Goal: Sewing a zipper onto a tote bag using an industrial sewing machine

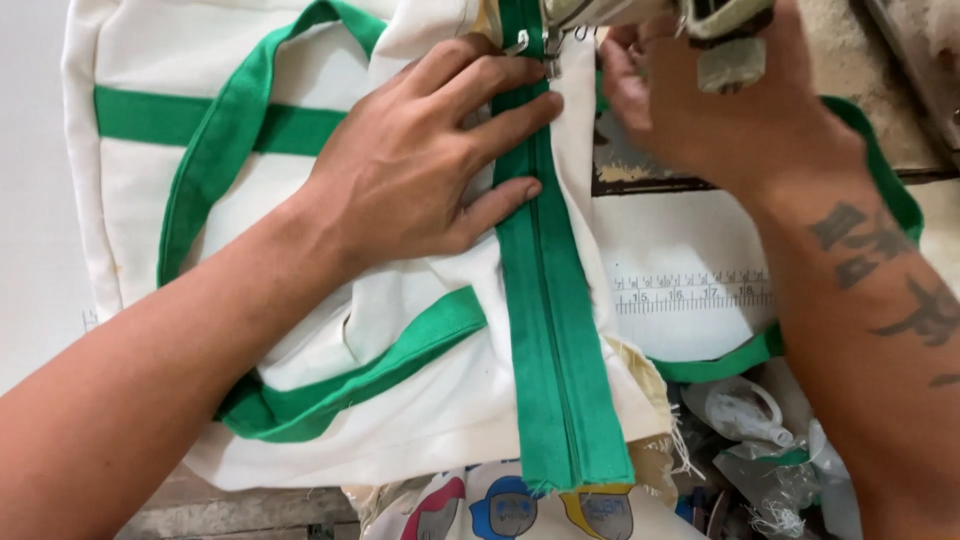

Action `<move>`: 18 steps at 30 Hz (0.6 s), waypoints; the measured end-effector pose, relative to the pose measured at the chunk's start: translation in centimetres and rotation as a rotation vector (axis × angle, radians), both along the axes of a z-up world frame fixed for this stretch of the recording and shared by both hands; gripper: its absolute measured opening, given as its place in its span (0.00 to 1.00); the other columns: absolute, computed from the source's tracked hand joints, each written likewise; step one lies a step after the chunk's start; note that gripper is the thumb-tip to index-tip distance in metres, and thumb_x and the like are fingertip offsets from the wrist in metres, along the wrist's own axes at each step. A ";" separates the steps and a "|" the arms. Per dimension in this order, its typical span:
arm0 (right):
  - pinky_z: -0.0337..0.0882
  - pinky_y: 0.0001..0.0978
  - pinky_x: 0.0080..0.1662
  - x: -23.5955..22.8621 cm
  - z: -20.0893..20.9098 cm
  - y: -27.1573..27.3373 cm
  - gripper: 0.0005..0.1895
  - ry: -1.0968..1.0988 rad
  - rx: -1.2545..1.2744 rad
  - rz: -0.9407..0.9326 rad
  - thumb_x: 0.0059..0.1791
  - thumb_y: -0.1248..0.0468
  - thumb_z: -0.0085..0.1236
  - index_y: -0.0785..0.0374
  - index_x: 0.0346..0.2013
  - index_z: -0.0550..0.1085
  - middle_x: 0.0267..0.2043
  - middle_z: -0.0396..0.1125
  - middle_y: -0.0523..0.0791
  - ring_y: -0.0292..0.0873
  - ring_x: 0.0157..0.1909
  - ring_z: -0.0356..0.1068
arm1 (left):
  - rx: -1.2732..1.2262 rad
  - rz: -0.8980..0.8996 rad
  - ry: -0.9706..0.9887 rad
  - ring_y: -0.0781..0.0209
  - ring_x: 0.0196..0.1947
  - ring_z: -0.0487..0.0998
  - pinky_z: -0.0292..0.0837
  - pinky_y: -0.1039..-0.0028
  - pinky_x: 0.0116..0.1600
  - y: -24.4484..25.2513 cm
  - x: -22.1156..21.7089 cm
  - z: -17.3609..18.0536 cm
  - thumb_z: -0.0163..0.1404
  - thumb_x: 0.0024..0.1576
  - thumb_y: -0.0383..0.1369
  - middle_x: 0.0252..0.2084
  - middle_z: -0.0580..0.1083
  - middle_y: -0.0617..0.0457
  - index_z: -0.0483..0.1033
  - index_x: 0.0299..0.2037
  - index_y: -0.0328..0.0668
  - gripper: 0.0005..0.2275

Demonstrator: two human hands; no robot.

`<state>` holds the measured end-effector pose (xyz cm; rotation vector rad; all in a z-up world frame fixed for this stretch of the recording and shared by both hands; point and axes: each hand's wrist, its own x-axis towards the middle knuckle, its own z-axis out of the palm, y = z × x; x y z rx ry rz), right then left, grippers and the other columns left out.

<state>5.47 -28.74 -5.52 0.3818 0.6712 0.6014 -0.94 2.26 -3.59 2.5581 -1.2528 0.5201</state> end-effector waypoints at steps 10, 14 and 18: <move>0.63 0.82 0.65 -0.6 -0.1 0.6 0.52 0.234 0.264 -0.047 0.48 0.61 0.66 0.48 0.85 0.53 0.87 0.41 0.50 0.68 0.72 0.55 | -0.023 -0.034 -0.008 0.40 0.62 0.73 0.73 0.53 0.69 0.2 0.4 0.0 0.56 0.74 0.45 0.66 0.74 0.39 0.81 0.67 0.35 0.22; 0.55 0.86 0.64 0.1 -3.6 -1.7 0.52 0.427 0.723 -0.077 0.62 0.71 0.59 0.56 1.00 0.49 0.93 0.43 0.54 0.71 0.78 0.48 | -0.005 -0.050 -0.036 0.39 0.64 0.72 0.73 0.53 0.71 0.3 0.5 0.0 0.55 0.76 0.45 0.67 0.75 0.38 0.81 0.68 0.33 0.22; 0.61 0.81 0.63 0.1 -3.8 -1.3 0.57 0.329 0.498 -0.045 0.47 0.71 0.67 0.57 0.90 0.53 0.89 0.43 0.51 0.70 0.71 0.55 | 0.003 -0.043 -0.028 0.40 0.64 0.73 0.74 0.52 0.69 0.4 0.5 -0.1 0.54 0.75 0.47 0.67 0.75 0.39 0.81 0.68 0.36 0.22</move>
